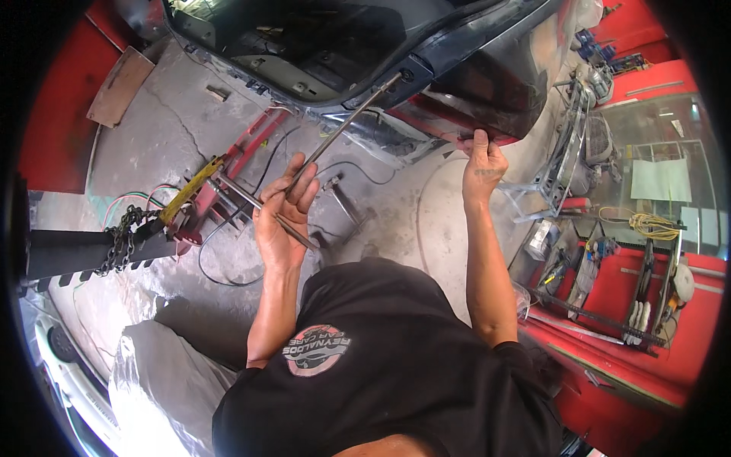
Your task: The person aligns a taillight assembly onto a vehicle and presses it into place, then uses a long tool to manipulate components inside the vehicle frame through an opening.
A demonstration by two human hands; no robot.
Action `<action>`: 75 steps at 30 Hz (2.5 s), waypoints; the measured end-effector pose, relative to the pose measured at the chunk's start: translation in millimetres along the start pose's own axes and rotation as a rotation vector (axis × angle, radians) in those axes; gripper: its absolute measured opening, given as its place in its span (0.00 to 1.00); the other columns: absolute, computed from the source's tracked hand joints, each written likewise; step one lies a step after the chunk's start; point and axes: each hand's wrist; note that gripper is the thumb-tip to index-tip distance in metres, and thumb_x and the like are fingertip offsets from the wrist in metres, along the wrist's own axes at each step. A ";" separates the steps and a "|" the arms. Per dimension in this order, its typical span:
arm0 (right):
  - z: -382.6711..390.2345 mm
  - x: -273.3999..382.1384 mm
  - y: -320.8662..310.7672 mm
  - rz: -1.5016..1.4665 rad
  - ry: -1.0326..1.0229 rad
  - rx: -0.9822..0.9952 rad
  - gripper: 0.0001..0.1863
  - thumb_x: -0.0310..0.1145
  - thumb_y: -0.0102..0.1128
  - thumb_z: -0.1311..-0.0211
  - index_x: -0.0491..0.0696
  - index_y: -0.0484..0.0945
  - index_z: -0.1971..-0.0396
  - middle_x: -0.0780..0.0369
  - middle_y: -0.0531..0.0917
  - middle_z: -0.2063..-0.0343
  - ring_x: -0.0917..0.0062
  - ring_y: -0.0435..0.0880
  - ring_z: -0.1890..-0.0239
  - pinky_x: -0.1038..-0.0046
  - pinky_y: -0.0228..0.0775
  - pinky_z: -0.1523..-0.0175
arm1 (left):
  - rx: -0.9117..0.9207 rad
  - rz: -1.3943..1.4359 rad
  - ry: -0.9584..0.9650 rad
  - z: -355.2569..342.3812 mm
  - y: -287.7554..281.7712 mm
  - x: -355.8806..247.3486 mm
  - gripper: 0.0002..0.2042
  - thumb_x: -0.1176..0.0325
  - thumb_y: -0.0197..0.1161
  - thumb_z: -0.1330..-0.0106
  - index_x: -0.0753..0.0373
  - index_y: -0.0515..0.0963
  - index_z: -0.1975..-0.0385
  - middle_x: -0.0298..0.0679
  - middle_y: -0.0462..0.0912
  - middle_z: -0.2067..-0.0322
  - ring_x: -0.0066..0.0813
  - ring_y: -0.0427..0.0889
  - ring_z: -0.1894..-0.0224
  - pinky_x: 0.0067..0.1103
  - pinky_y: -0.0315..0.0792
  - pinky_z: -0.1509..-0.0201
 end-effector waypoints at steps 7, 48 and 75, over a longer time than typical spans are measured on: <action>-2.0 -1.4 -2.8 0.004 0.006 0.000 0.28 0.49 0.63 0.28 0.36 0.82 0.75 0.58 0.85 0.77 0.77 0.83 0.72 0.75 0.77 0.60 | -0.003 0.023 0.003 5.2 4.7 8.6 0.13 0.75 0.51 0.31 0.75 0.78 0.53 0.64 0.68 0.35 0.60 0.75 0.36 0.41 0.77 0.34; -0.7 -0.7 4.7 -0.236 0.085 -0.077 0.23 0.41 0.67 0.31 0.37 0.79 0.79 0.58 0.85 0.79 0.74 0.87 0.74 0.72 0.78 0.63 | 0.121 -1.691 0.280 47.4 53.5 -32.8 0.26 0.76 0.52 0.32 0.65 0.69 0.32 0.52 0.80 0.42 0.43 0.78 0.38 0.32 0.72 0.40; -8.6 -0.1 -7.6 -0.292 0.147 0.076 0.22 0.41 0.66 0.31 0.34 0.84 0.74 0.55 0.87 0.76 0.74 0.86 0.72 0.74 0.80 0.58 | -0.280 -1.534 0.546 60.1 30.1 -0.2 0.20 0.78 0.60 0.29 0.61 0.78 0.38 0.44 0.83 0.57 0.30 0.82 0.57 0.24 0.78 0.57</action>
Point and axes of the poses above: each hand's wrist, its own z-axis away from the middle knuckle, its own y-axis out of the palm, x = y × z
